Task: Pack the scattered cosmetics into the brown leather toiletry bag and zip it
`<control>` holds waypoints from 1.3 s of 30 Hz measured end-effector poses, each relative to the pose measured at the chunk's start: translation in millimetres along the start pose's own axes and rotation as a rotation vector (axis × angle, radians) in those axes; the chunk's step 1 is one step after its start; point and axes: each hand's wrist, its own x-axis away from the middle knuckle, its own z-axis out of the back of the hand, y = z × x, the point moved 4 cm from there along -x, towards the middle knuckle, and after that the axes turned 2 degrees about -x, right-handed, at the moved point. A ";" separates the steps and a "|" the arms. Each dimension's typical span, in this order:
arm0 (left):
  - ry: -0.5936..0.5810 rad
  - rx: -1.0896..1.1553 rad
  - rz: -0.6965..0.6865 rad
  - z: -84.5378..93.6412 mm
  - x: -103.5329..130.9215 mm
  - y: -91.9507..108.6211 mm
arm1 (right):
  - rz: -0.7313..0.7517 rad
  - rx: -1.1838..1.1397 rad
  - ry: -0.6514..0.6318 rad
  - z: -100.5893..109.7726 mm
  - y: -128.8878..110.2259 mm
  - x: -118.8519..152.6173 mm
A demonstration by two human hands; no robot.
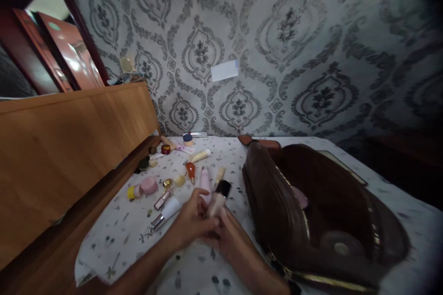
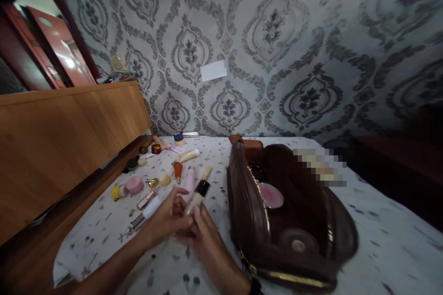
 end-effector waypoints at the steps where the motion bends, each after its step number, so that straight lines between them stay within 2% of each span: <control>1: -0.008 -0.177 -0.040 -6.8 8.3 6.2 | 0.006 -0.015 -0.012 -2.7 -2.2 2.0; 3: -0.040 -0.441 -0.110 -7.9 15.3 19.6 | 0.010 -0.016 -0.001 -5.5 -6.7 5.4; 4: -0.083 -0.473 -0.122 -4.5 13.8 24.6 | 0.006 -0.006 0.018 -5.8 -8.6 6.6; 5: -0.120 -0.446 -0.131 0.6 9.5 28.3 | -0.002 0.014 0.033 -5.9 -10.0 7.4; 8: -0.014 -0.242 -0.130 18.0 -12.0 28.6 | -0.047 0.129 0.024 -7.0 -11.0 8.9; 12: -0.096 0.024 -0.072 5.7 -35.9 9.9 | -0.096 0.241 0.002 -7.5 -8.7 10.8; 13: -0.052 0.098 -0.058 5.3 -40.3 6.4 | -0.103 0.253 0.011 -7.1 -8.4 11.5; 14: 0.042 0.184 -0.046 8.9 -43.9 3.8 | -0.113 0.266 0.014 -7.0 -8.1 12.4; 17: 0.352 0.462 -0.039 33.1 -48.4 0.7 | -0.138 0.305 -0.015 -10.0 -7.9 15.9; 19: 0.403 0.607 -0.040 46.9 -47.7 0.7 | -0.153 0.304 -0.044 -13.1 -7.7 18.0; 22: 0.271 0.804 0.084 47.7 -43.8 -4.3 | -0.167 0.282 -0.069 -15.2 -7.1 18.6; 25: 0.064 0.962 0.206 31.7 -40.3 -10.9 | -0.176 0.266 -0.068 -13.9 -6.5 16.8; 27: -0.003 1.016 0.226 23.4 -40.2 -14.9 | -0.184 0.240 -0.049 -12.2 -6.3 15.4; 31: -0.028 1.032 0.261 17.1 -42.0 -22.1 | -0.182 0.213 -0.028 -12.0 -8.1 15.2; 39: 0.015 0.894 0.341 14.5 -41.6 -24.4 | -0.191 0.216 -0.016 -11.3 -7.1 18.5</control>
